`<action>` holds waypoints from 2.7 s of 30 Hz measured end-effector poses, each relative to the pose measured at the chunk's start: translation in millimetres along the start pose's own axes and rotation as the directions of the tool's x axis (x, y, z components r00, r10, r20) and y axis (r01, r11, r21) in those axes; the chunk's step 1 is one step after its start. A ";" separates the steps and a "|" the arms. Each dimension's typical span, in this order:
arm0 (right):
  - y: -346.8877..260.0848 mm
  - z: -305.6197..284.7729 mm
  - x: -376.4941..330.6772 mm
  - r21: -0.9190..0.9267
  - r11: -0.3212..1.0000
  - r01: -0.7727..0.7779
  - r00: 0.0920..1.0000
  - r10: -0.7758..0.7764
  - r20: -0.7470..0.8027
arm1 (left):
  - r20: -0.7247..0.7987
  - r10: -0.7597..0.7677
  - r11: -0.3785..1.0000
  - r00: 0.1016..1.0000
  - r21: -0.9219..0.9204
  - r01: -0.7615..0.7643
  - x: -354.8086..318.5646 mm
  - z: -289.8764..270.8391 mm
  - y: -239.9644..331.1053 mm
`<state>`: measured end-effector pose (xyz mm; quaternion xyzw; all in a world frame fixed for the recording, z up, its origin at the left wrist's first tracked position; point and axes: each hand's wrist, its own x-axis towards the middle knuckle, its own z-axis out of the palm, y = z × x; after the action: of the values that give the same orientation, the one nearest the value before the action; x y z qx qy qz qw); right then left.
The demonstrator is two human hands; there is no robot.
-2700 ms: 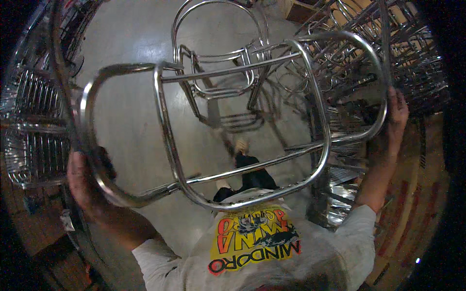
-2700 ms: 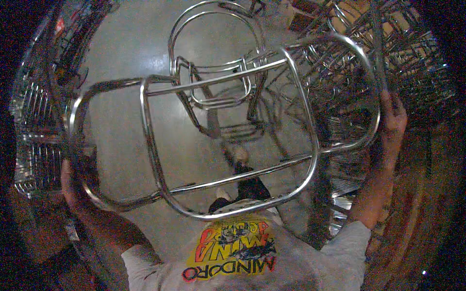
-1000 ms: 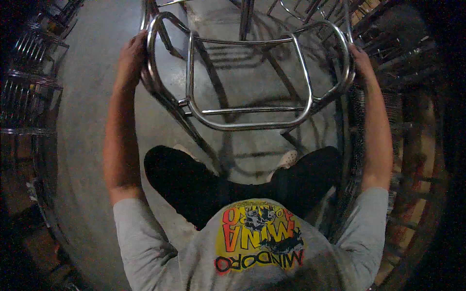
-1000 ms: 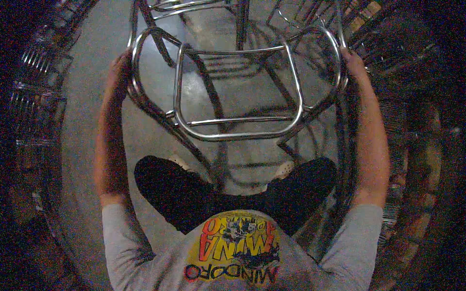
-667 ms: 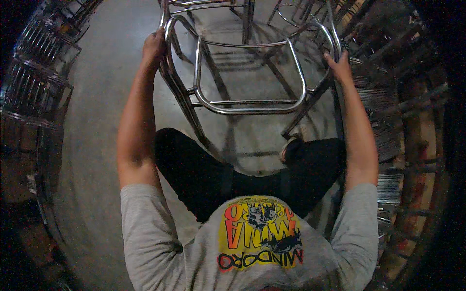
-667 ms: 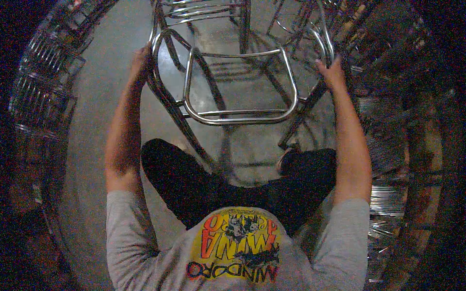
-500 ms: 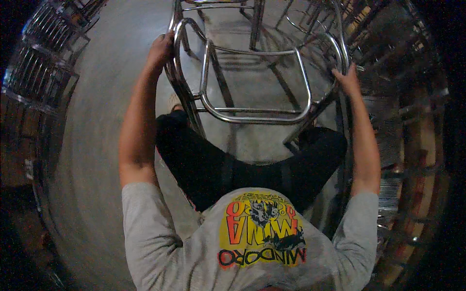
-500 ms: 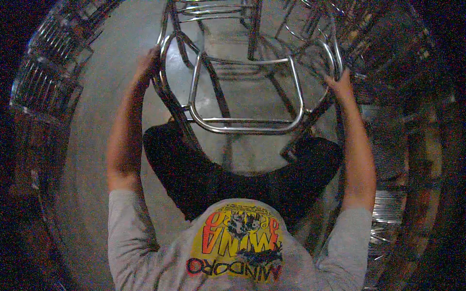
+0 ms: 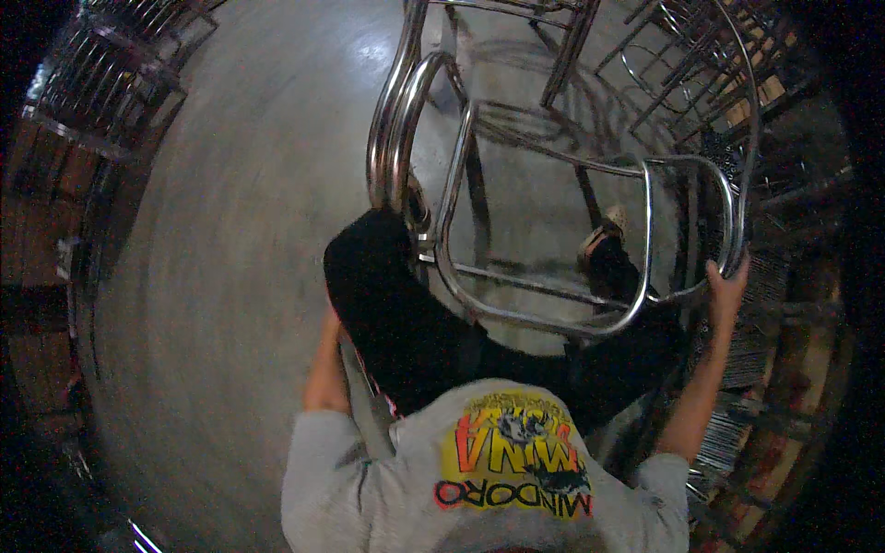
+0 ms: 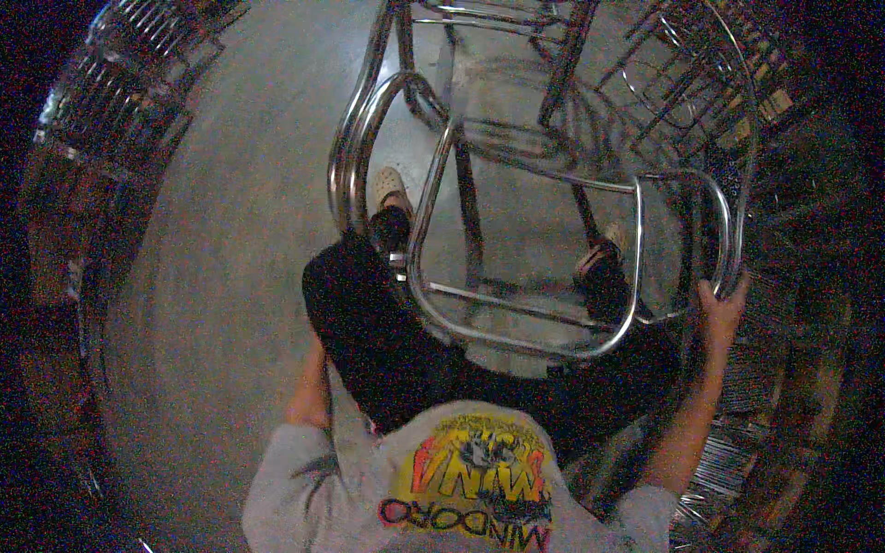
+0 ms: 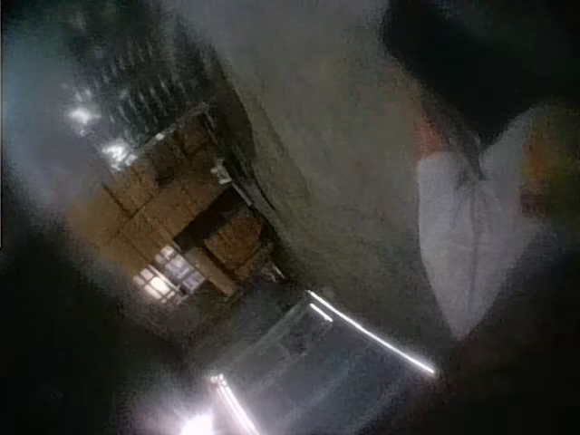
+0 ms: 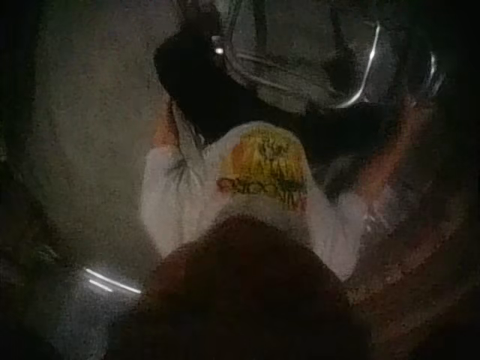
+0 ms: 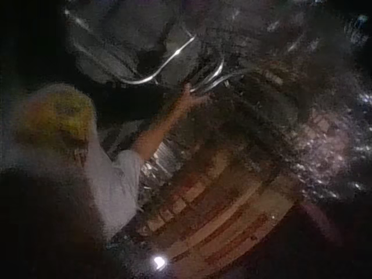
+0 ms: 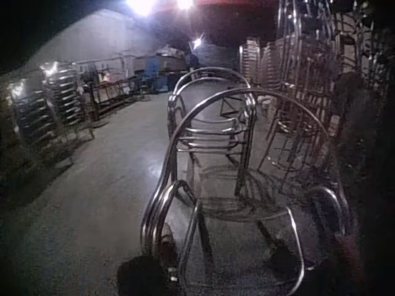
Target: The person assembles a metal chair by inserting metal rods into the seat frame. They then lift the chair, move it to a stack, and pick up another chair frame to begin the process again.
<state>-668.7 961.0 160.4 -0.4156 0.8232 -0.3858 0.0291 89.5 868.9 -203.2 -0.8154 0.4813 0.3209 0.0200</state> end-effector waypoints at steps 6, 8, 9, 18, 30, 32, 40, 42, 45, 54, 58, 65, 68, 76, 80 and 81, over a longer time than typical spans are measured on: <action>-2.9 -7.4 -7.6 -0.125 0.985 -0.118 0.993 0.121 0.014 | 0.112 -0.200 0.980 0.973 -0.002 0.201 -24.9 141.8 -60.5; -17.2 -10.1 -15.3 -0.259 0.959 -0.118 0.993 0.117 -0.019 | 0.102 -0.200 0.978 0.974 -0.033 0.204 -32.4 141.0 -55.2; -27.2 -9.6 -19.7 -0.272 0.957 -0.103 0.995 0.100 -0.024 | 0.086 -0.200 0.976 0.976 -0.065 0.206 -36.4 135.1 -53.3; -203.4 91.6 -84.3 0.355 0.925 0.133 0.918 -0.250 0.307 | -0.561 -0.086 0.691 0.823 -0.629 -0.356 -47.0 -144.0 79.4; -367.1 210.2 -100.8 0.863 0.473 -0.179 0.863 -0.346 0.369 | -0.628 0.704 0.155 0.332 -0.320 -0.935 -219.7 -260.4 419.3; -351.4 216.3 -73.8 0.728 0.682 -0.076 0.895 -0.276 0.352 | -0.631 0.707 0.299 0.319 -0.142 -0.943 -206.0 -268.1 427.0; -296.1 290.8 120.1 0.500 0.858 0.120 0.974 -0.200 0.109 | -0.446 0.781 0.492 0.438 0.006 -0.871 -159.0 -295.4 404.8; -292.4 301.7 142.3 0.332 0.936 0.117 0.972 -0.176 0.153 | -0.428 0.755 0.501 0.496 -0.111 -0.858 -151.8 -294.0 403.2; -304.4 307.8 162.5 0.507 0.763 0.401 0.908 -0.403 -0.112 | -0.407 0.731 0.509 0.548 -0.210 -0.835 -146.7 -290.9 403.2; -325.7 291.0 185.3 0.563 0.768 0.306 0.923 -0.384 0.021 | -0.359 0.676 0.593 0.643 -0.252 -0.764 -161.1 -297.7 402.8; -317.7 282.7 196.6 0.604 0.758 0.247 0.910 -0.396 0.125 | -0.390 0.694 0.580 0.605 -0.196 -0.791 -161.9 -299.3 403.0; -314.7 278.7 211.5 0.639 0.738 0.216 0.902 -0.402 0.159 | -0.399 0.706 0.563 0.586 -0.186 -0.805 -158.0 -298.0 399.2; -315.5 289.5 213.4 0.629 0.708 0.322 0.879 -0.471 0.081 | -0.356 0.680 0.636 0.641 -0.151 -0.757 -158.7 -298.0 397.2; -308.4 313.8 224.4 0.546 0.729 0.413 0.888 -0.456 -0.063 | -0.399 0.680 0.650 0.615 -0.060 -0.758 -157.9 -296.3 395.9; -320.5 328.4 208.6 0.523 0.653 0.548 0.829 -0.509 -0.233 | -0.374 0.653 0.638 0.658 -0.195 -0.745 -158.3 -295.0 395.1; -322.4 326.8 205.5 0.754 0.585 0.297 0.879 -0.476 0.023 | -0.339 0.628 0.682 0.701 -0.195 -0.705 -159.2 -296.7 393.1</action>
<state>-469.1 501.1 200.0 -0.5787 0.4789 -0.6294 0.1991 -127.2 679.8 227.2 -0.6070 0.6885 0.2742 -0.2869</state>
